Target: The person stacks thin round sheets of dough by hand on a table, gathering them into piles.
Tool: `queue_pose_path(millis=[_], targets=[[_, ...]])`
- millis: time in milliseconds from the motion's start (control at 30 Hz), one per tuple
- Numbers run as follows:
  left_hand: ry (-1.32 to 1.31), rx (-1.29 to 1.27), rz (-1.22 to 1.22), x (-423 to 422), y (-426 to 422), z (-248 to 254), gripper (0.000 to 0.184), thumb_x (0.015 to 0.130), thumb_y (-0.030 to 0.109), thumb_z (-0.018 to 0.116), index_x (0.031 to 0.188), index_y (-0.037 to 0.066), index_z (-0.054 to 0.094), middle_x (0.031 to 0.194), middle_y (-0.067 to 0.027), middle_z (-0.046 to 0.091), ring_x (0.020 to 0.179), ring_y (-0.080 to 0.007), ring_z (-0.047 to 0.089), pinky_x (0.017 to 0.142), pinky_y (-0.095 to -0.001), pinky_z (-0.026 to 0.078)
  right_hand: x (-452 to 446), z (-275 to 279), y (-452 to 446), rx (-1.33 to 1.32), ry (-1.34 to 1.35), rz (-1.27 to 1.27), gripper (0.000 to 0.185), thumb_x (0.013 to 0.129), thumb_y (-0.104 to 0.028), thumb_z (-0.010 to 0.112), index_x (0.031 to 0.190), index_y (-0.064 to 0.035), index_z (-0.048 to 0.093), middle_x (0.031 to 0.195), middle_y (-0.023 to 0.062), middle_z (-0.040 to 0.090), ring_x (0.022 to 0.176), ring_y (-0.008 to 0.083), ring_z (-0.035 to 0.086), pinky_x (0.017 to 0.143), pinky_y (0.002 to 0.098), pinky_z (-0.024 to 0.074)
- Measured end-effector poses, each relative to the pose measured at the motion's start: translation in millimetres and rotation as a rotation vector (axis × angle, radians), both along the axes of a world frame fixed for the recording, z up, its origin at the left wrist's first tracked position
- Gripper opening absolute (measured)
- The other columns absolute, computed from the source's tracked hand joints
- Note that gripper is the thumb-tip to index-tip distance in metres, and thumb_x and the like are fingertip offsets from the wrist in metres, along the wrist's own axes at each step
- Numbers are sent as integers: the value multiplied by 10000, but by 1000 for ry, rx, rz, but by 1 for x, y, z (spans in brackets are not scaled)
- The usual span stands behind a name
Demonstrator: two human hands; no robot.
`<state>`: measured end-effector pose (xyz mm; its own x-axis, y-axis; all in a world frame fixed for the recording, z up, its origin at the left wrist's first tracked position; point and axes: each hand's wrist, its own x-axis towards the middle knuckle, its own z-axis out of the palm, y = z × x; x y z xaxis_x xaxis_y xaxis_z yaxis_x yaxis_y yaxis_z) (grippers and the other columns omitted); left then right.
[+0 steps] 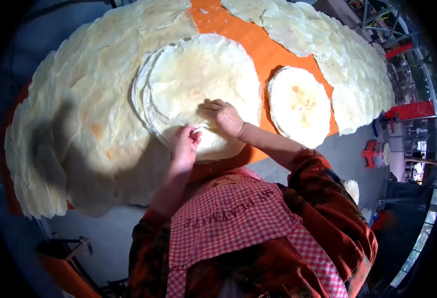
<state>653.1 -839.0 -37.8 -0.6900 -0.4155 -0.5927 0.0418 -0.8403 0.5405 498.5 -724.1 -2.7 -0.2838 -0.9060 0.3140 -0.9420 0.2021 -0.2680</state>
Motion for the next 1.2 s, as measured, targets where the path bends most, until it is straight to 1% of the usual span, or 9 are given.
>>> queue_pose_path(millis=[267,400,567,700,800,833,900,1033,1200], targets=[[141,-185,56,-21,-2,21,148,895,60,559,1040,46,534,1017,-96,581,940,-222,573,830,-355,500,-29,4,-7,38,-560,-59,239,801,-51,659,1039,-60,685,991,114,686,889,238,639,805,305,509],[-230,-1328,35,-32,-32,16,432,750,-71,606,1142,67,487,1067,-114,529,926,-241,551,798,-323,474,-52,9,-4,-32,-1067,-175,226,847,-46,645,1044,65,651,973,79,695,876,116,601,782,263,503],[-825,-1965,-158,-35,-69,40,709,663,229,781,1282,181,439,1290,-120,418,1191,-331,388,970,-487,314,-92,38,0,-125,-1325,-214,176,815,-8,638,985,9,680,853,56,684,760,112,617,682,263,498],[-617,-2460,-293,-39,-88,59,385,715,256,750,1069,143,652,1251,-154,507,1147,-312,479,918,-507,372,-137,110,3,-102,-1041,-250,160,803,-48,604,926,8,690,829,82,695,720,151,640,677,286,509],[-533,-1792,-798,-69,-130,13,315,769,302,718,970,64,672,927,-169,644,869,-339,609,820,-459,461,-187,139,-1,-119,-817,-76,165,811,-71,584,899,-3,706,847,63,702,730,132,632,668,274,499],[-639,-1725,-583,-69,-141,5,367,815,337,680,895,-20,659,723,-138,657,673,-333,630,724,-403,502,-193,164,-3,-124,-971,-149,175,818,-79,576,912,-15,709,856,58,703,743,121,628,662,268,492],[-266,-1250,-289,-59,-151,15,428,827,350,666,929,-65,642,823,-135,677,754,-265,648,737,-385,496,-186,213,-4,-103,-690,-231,201,830,-82,571,973,-11,693,864,53,702,750,115,624,655,264,485],[-331,-460,-297,-15,-157,-10,443,856,303,642,1142,-29,580,1073,-147,628,936,-242,620,786,-381,511,-178,227,-22,-214,-671,-82,200,816,-97,592,988,-42,678,838,79,687,729,198,626,678,341,497],[-243,-389,-154,15,-115,1,427,882,248,618,1202,-20,533,1151,-129,598,1008,-248,604,843,-386,511,-64,133,-19,-141,57,97,256,710,-52,535,914,-116,678,822,163,631,761,352,600,691,443,494]])
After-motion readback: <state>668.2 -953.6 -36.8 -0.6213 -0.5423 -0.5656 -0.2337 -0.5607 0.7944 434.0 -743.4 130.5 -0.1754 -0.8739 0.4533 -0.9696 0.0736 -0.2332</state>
